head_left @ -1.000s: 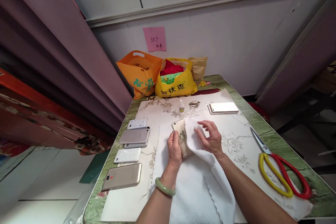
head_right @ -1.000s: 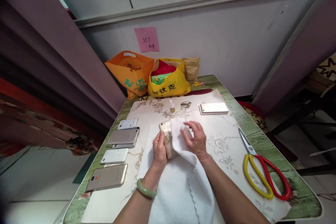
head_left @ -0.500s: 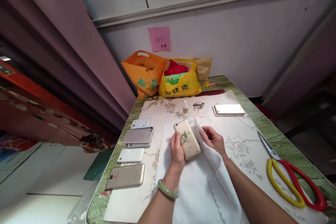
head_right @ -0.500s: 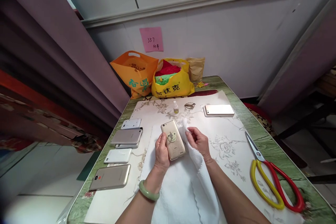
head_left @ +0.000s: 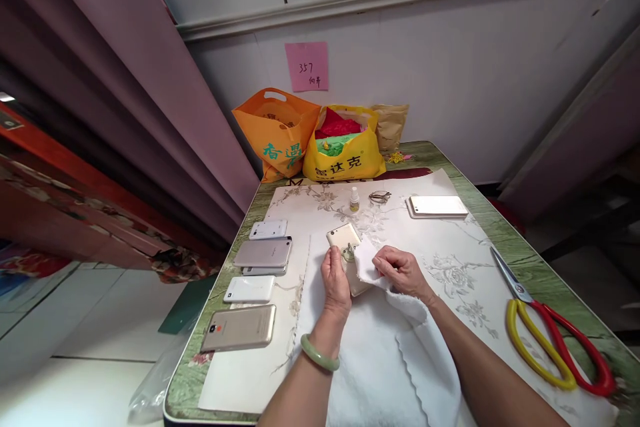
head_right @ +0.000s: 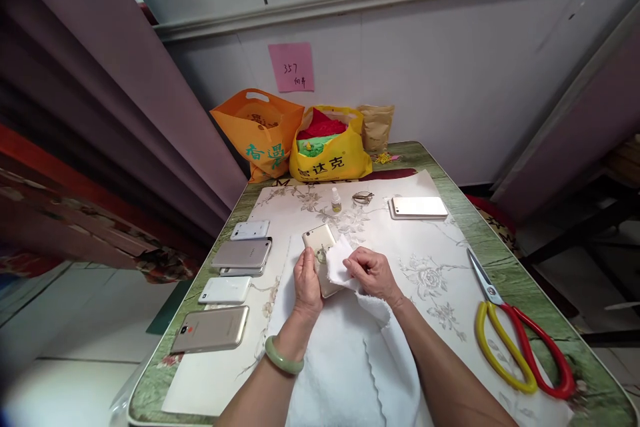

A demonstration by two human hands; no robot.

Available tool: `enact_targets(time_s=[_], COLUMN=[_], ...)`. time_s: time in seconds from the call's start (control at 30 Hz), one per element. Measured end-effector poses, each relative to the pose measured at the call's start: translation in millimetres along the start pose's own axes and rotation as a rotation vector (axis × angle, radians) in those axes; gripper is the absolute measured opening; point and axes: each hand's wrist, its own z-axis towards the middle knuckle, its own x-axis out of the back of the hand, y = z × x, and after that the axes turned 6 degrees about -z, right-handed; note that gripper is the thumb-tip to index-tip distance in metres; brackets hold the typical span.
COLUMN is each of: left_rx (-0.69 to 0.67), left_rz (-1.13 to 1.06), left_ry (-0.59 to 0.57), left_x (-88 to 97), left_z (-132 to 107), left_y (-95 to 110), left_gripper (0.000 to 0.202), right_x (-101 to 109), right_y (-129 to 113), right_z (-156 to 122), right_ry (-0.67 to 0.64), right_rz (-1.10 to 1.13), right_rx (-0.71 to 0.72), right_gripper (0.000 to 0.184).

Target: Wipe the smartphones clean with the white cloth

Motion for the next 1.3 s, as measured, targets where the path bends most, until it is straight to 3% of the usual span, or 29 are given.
enact_targets(time_s=[0.07, 0.17, 0.33, 0.57, 0.73, 0.87, 0.97, 1.2, 1.3], left_rx=[0.01, 0.028, 0.09, 0.169, 0.236, 0.248, 0.189, 0.026, -0.001], left_rz=[-0.013, -0.013, 0.036, 0.065, 0.161, 0.173, 0.134, 0.016, -0.024], left_ry=[0.002, -0.027, -0.245, -0.37, -0.522, -0.556, -0.454, 0.018, 0.102], left_x=[0.1, -0.6, -3.5, -2.1, 0.0, -0.5, -2.2, -2.4, -3.2], left_z=[0, -2, -8, -7, -6, -8, -9, -1, 0], left_y=[-1, 1, 10, 14, 17, 19, 17, 4, 2], left_gripper=[0.048, 0.045, 0.041, 0.04, 0.039, 0.038, 0.037, 0.045, 0.049], right_x=[-2, -4, -6, -15, -14, -14, -15, -17, -16], right_y=[3, 2, -1, 8, 10, 7, 5, 0, -2], right_z=[0, 0, 1, 2, 7, 8, 8, 2, 1], right_ry=[0.035, 0.026, 0.047, 0.079, 0.199, 0.239, 0.149, -0.099, -0.14], right_rz=[0.011, 0.011, -0.101, 0.276, 0.385, 0.424, 0.385, 0.071, 0.01], right_rx=[-0.088, -0.155, -0.164, -0.268, -0.38, -0.398, -0.342, -0.218, -0.21], right_gripper=[0.034, 0.038, 0.038, 0.049, 0.054, 0.054, 0.05, 0.044, 0.041])
